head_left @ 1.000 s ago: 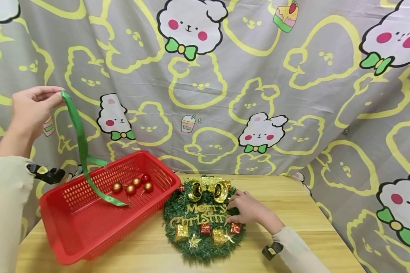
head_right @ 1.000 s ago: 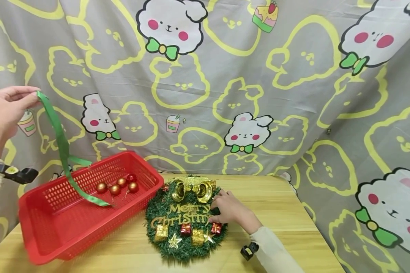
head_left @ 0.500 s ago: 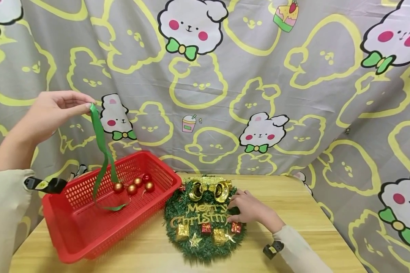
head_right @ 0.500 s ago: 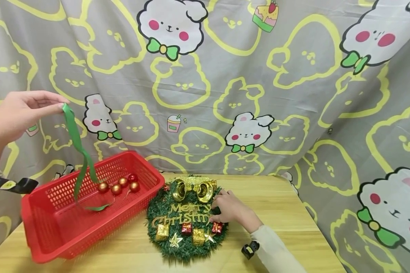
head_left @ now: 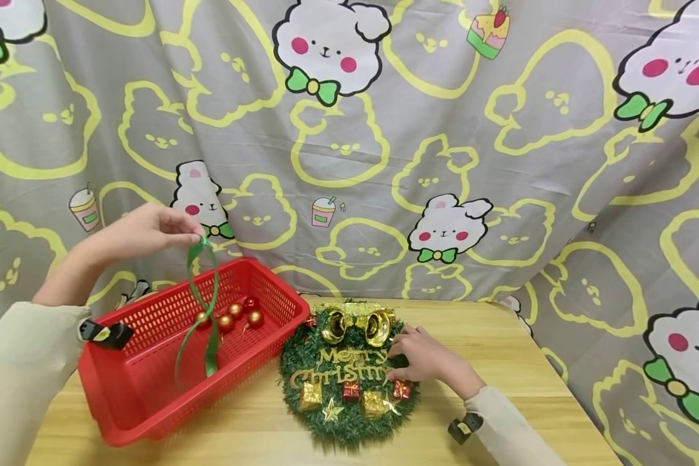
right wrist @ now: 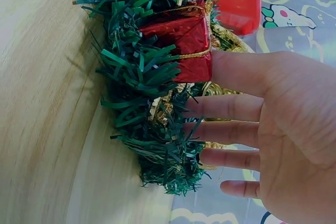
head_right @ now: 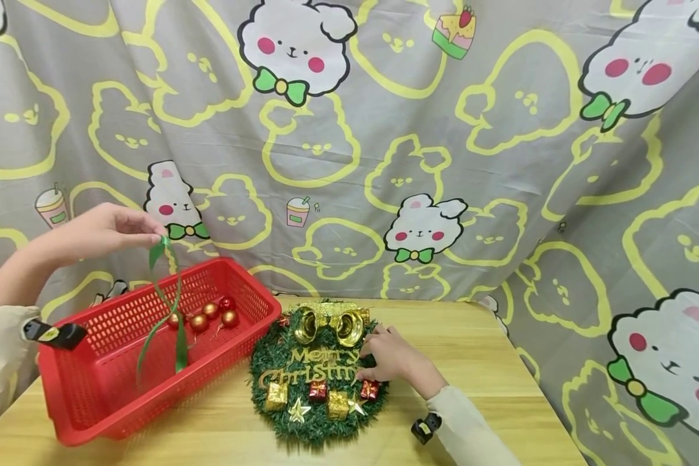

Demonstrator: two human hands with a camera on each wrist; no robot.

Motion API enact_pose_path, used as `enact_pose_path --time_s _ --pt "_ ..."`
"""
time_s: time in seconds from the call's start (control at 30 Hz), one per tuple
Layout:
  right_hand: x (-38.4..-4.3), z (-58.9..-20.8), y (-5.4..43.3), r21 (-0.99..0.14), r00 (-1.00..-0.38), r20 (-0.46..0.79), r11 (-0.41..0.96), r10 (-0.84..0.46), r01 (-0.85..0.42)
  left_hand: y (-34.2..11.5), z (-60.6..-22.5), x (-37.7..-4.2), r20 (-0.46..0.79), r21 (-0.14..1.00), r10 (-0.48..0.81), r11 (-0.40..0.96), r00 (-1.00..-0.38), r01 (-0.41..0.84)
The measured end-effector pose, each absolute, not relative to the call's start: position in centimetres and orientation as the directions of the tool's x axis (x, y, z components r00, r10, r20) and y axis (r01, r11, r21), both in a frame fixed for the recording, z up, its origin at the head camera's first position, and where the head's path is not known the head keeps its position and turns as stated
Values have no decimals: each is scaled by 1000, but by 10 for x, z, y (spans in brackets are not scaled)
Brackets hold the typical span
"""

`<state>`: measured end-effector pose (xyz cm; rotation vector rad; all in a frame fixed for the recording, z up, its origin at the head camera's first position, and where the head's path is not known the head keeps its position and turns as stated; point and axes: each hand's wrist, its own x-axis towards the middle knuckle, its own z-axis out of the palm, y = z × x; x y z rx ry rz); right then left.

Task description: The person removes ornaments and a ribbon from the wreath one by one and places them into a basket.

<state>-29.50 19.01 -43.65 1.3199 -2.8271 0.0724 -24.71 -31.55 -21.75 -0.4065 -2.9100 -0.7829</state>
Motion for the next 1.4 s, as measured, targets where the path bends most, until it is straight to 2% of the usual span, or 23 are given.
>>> enact_pose_path --time_s 0.2,0.5,0.83,1.13,1.4 --pt "-294 -436 189 -33 -639 40 638 -768 -769 -331 -243 -251 87 495 281 821 -956 286" --pt "-295 -437 188 -32 -653 27 653 -756 -757 -358 -270 -250 -94 518 263 837 -960 179" --pt "-294 -438 188 -47 -650 35 649 -759 -759 -379 -293 -245 -239 554 284 825 -928 110" --pt "-293 -436 190 -35 -653 33 652 -757 -757 -373 -312 -243 -286 591 318 801 -904 95" --pt "-291 -433 188 -30 -649 30 648 -760 -761 -356 -324 -252 -313 575 396 802 -863 160"
